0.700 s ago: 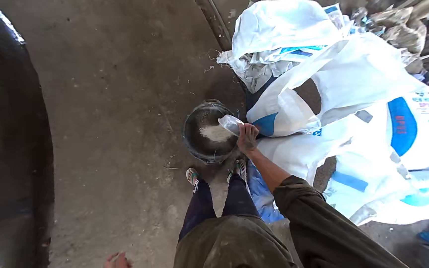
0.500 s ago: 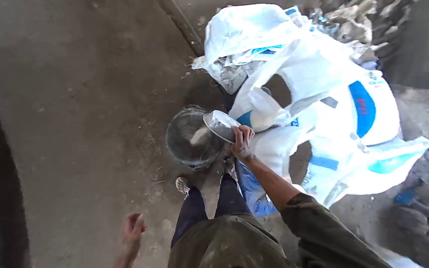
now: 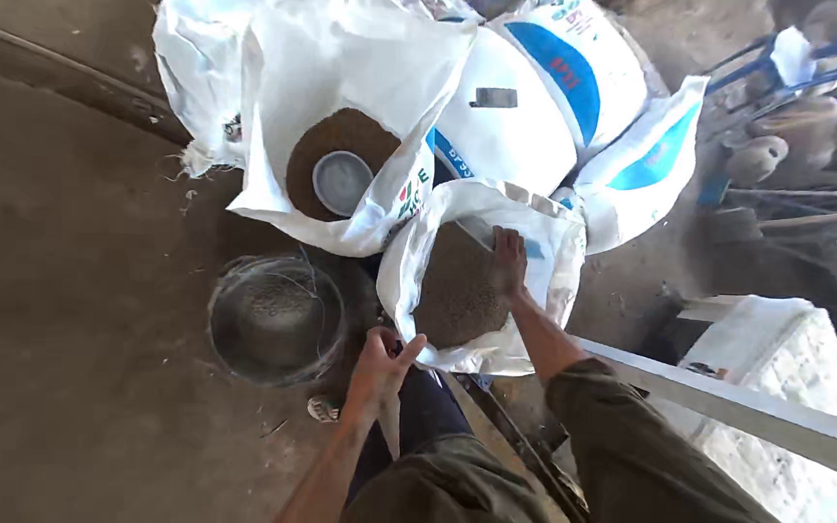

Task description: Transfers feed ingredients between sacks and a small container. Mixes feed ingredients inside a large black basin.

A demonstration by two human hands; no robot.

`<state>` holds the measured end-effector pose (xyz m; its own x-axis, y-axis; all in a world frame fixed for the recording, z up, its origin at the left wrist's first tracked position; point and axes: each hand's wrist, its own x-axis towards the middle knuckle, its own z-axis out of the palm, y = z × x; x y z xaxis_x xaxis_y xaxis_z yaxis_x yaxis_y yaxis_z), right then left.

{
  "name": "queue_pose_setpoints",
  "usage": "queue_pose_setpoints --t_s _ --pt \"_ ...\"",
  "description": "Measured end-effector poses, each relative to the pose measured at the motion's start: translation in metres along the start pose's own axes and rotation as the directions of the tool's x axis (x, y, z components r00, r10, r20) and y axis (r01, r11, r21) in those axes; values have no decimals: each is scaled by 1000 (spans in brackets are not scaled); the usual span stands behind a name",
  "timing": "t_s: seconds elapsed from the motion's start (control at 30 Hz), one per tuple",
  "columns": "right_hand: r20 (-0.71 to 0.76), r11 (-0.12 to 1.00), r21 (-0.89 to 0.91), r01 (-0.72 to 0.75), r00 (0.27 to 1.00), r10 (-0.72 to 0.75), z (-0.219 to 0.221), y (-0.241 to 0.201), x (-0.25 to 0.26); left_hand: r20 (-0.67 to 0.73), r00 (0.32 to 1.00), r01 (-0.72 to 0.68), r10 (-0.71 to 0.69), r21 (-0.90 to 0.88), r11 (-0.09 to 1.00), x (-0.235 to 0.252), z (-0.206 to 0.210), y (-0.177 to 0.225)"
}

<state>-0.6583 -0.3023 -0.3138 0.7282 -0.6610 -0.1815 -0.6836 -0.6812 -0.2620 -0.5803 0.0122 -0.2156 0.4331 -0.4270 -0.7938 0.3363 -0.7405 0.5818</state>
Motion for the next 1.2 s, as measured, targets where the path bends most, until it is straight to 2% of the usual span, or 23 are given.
queue_pose_setpoints --t_s 0.03,0.1,0.17,0.3,0.43,0.5,0.6,0.67,0.73,0.8,0.9,0.97,1.03,1.13,1.2 --pt "-10 1000 -8 7 1000 -7 22 8 16 -4 999 50 -50 56 997 10 6 5" --pt "109 999 -17 -26 994 28 47 9 34 -30 996 87 -85 74 993 16 16 9" --pt "285 997 13 -71 956 64 58 6 45 -128 992 1 -6 -36 999 12 28 7" --pt "572 980 87 -177 814 97 114 23 66 -245 962 -179 118 -241 954 14 36 6" --pt "770 914 151 -377 625 131 152 37 62 -251 952 -242 175 -267 933 23 38 7" --pt "826 885 147 -441 547 136 160 42 50 -239 955 -233 177 -233 944 25 37 12" --pt "897 855 87 -512 413 157 139 26 35 -186 971 -186 153 -178 966 25 31 18" --pt "917 843 116 -525 382 111 120 14 26 -159 978 -158 132 -166 973 23 29 19" --pt "902 842 159 -516 423 89 104 10 28 -174 981 -113 80 -188 976 20 30 21" --pt "864 844 182 -505 492 108 91 16 31 -209 975 26 -81 -254 967 13 36 26" --pt "815 826 190 -530 555 169 72 26 36 -145 935 261 -323 -333 906 4 48 28" --pt "784 810 210 -547 590 195 56 28 37 -94 915 341 -393 -340 876 -2 56 26" --pt "751 795 240 -557 625 212 39 30 36 -40 924 342 -379 -353 871 -8 56 27" --pt "720 742 281 -609 645 256 17 33 36 0 966 237 -258 -393 888 -16 48 28" --pt "682 706 379 -598 696 223 4 38 33 -7 982 171 -190 -402 900 -17 47 22"
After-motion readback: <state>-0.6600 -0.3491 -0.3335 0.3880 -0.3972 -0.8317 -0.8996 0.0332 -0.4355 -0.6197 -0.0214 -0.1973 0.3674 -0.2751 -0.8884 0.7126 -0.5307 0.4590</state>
